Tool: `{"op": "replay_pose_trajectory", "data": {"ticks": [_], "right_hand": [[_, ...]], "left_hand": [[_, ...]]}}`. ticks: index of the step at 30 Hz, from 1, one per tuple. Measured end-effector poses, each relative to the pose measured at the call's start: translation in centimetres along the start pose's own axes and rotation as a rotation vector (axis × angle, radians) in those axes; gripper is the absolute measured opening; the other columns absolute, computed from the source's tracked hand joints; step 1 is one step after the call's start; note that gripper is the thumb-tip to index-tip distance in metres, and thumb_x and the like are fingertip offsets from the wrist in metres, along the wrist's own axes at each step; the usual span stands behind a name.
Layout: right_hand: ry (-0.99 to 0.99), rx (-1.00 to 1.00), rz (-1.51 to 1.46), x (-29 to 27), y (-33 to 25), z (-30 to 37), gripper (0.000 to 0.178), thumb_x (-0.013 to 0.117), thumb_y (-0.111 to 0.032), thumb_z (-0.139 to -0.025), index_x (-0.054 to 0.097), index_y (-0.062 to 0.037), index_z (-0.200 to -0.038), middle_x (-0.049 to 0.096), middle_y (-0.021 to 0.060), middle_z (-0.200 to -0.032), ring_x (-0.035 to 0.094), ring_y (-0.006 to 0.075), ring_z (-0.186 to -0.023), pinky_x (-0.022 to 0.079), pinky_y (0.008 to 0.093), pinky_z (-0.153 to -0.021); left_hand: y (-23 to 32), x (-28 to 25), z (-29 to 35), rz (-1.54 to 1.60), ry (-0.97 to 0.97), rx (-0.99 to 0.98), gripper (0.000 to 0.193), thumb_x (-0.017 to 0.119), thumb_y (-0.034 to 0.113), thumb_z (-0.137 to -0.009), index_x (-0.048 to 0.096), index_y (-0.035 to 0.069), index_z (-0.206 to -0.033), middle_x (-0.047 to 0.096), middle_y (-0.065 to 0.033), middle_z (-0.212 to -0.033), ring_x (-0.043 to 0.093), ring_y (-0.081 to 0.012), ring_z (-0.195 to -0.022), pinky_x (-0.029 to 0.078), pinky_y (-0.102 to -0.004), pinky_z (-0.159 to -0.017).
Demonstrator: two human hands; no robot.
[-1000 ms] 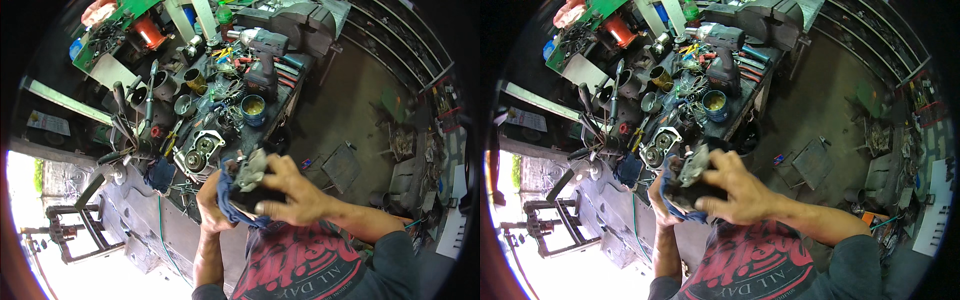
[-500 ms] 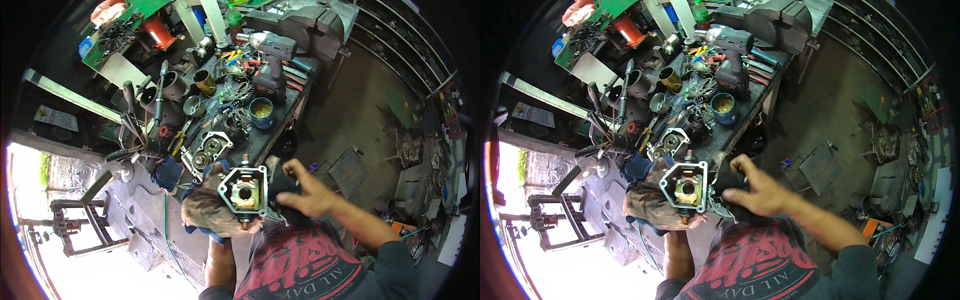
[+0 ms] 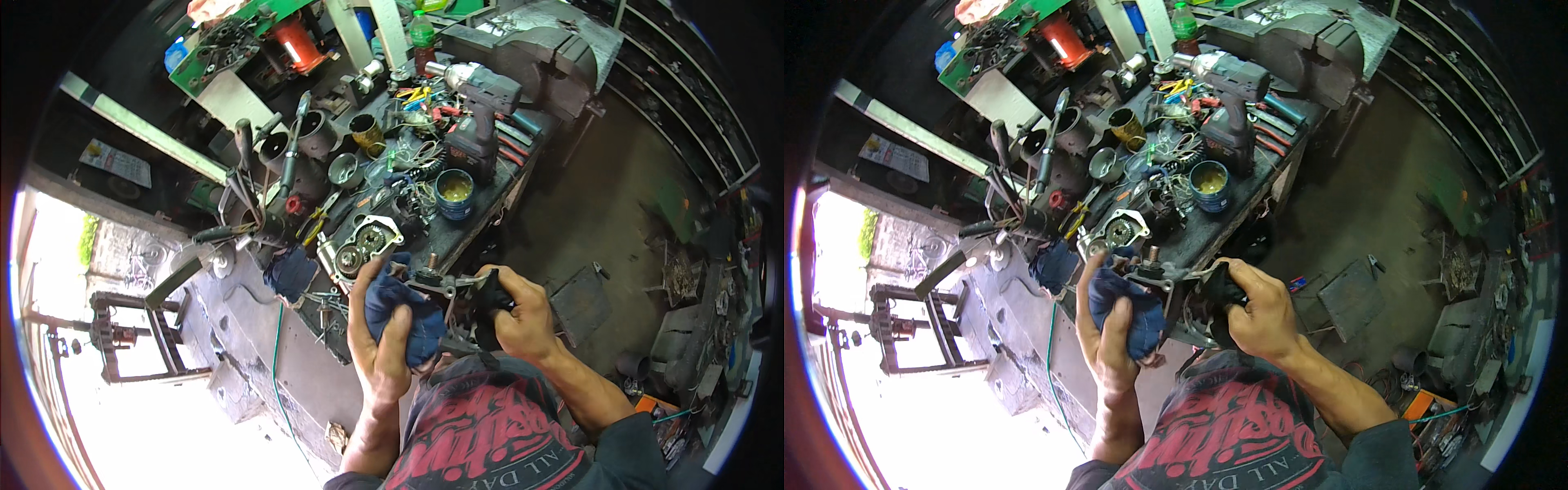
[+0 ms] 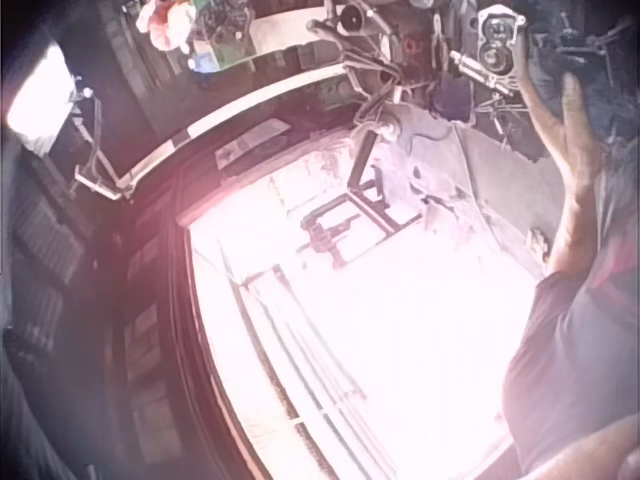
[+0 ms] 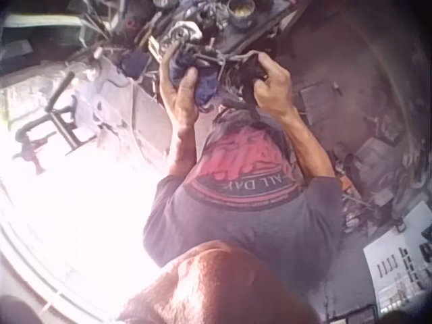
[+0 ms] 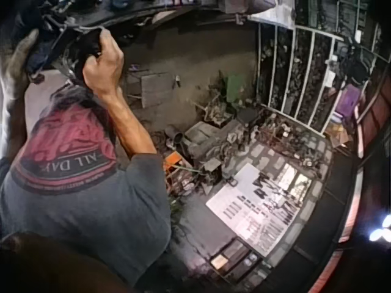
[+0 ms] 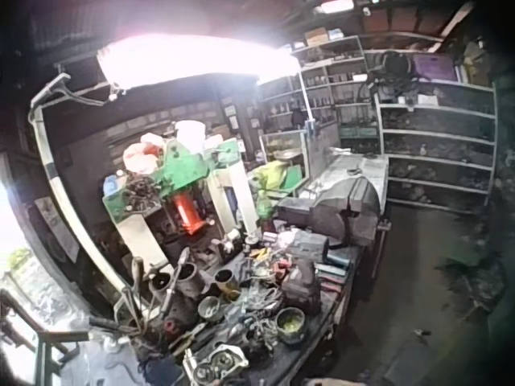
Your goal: The person assembles small mechanical components on a cluttered workbench. They apply grease to a cylindrical part, insert it into a housing, and use a hammer to tap it into place. They then clean the housing with a rag and spray lubricant before inserting a bolt.
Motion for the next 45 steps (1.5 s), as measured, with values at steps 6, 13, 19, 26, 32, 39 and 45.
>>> {"op": "replay_pose_trajectory", "data": {"ticks": [6, 13, 19, 26, 32, 39, 45], "right_hand": [[0.163, -0.255, 0.283, -2.2, -0.4, -1.6, 0.051, 0.063, 0.011, -0.07, 0.07, -0.0059, -0.118, 0.063, 0.0157, -0.09, 0.065, 0.0383, -0.078, 0.052, 0.043, -0.068], [0.203, -0.336, 0.232, -1.3, -1.5, -2.0, 0.055, 0.057, 0.015, -0.065, 0.071, -0.0007, -0.116, 0.067, 0.0166, -0.096, 0.069, 0.0339, -0.085, 0.055, 0.0372, -0.077], [0.255, -0.582, 0.34, -0.7, -0.4, -2.0, 0.059, 0.067, 0.005, -0.066, 0.072, -0.0014, -0.125, 0.068, 0.0232, -0.106, 0.07, 0.0411, -0.087, 0.058, 0.0453, -0.074], [0.063, -0.705, 0.369, -1.3, -3.5, -1.7, 0.062, 0.078, -0.012, -0.074, 0.069, -0.0063, -0.135, 0.067, 0.0236, -0.116, 0.071, 0.0406, -0.096, 0.06, 0.0463, -0.08], [-0.165, -0.296, -0.211, -3.8, -5.1, -5.8, 0.045, 0.072, -0.026, -0.102, 0.06, -0.0017, -0.138, 0.067, 0.0124, -0.123, 0.069, 0.0253, -0.107, 0.055, 0.0415, -0.097], [-0.303, -0.424, 0.564, 4.5, -0.5, -10.1, 0.042, 0.06, -0.033, -0.106, 0.066, 0.0011, -0.129, 0.061, 0.0174, -0.139, 0.06, 0.0415, -0.123, 0.049, 0.0538, -0.104], [-0.633, -0.364, 0.264, 2.5, -2.1, -8.1, 0.036, 0.066, -0.021, -0.102, 0.064, 0.0001, -0.131, 0.068, 0.0223, -0.13, 0.065, 0.0413, -0.121, 0.054, 0.0485, -0.103]], "left_hand": [[2.8, 0.2, -0.4, -0.765, -0.036, 0.065, 0.054, 0.065, -0.003, -0.101, 0.052, -0.004, -0.154, 0.07, -0.0187, -0.135, 0.067, -0.0239, -0.128, 0.049, -0.0366, -0.112], [-0.6, 0.9, 0.1, -0.143, 0.066, -0.194, 0.046, 0.06, 0.021, -0.107, 0.055, -0.002, -0.146, 0.068, -0.006, -0.122, 0.064, -0.0144, -0.109, 0.051, -0.0302, -0.096], [-2.7, 0.3, -0.2, -0.056, 0.039, -0.223, 0.04, 0.067, 0.011, -0.104, 0.061, -0.002, -0.14, 0.072, -0.0054, -0.126, 0.066, -0.0128, -0.11, 0.053, -0.0318, -0.097], [-6.5, -1.7, -1.8, 0.393, -0.001, -0.232, 0.043, 0.068, 0.014, -0.103, 0.061, -0.002, -0.142, 0.073, -0.0097, -0.128, 0.07, -0.0178, -0.113, 0.056, -0.0354, -0.1], [-8.6, -4.3, -1.0, 0.326, -0.11, -0.106, 0.063, 0.076, 0.023, -0.097, 0.054, -0.006, -0.148, 0.069, -0.0122, -0.135, 0.067, -0.0216, -0.122, 0.053, -0.0362, -0.105], [-6.5, -2.9, -1.5, 0.124, -0.168, -0.134, 0.037, 0.075, 0.013, -0.099, 0.068, -0.003, -0.13, 0.075, -0.0047, -0.118, 0.069, -0.0124, -0.103, 0.056, -0.0316, -0.094], [-7.4, -3.5, -0.3, 0.119, -0.131, -0.222, 0.032, 0.063, 0.006, -0.1, 0.069, -0.003, -0.13, 0.074, -0.0043, -0.118, 0.068, -0.0133, -0.107, 0.054, -0.0322, -0.098]]}}
Point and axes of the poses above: each hand's wrist, its own z-axis away from the middle knuckle, its own x-axis out of the palm, y = z × x, the point moved 2 cm from there along -z, towards the middle knuckle
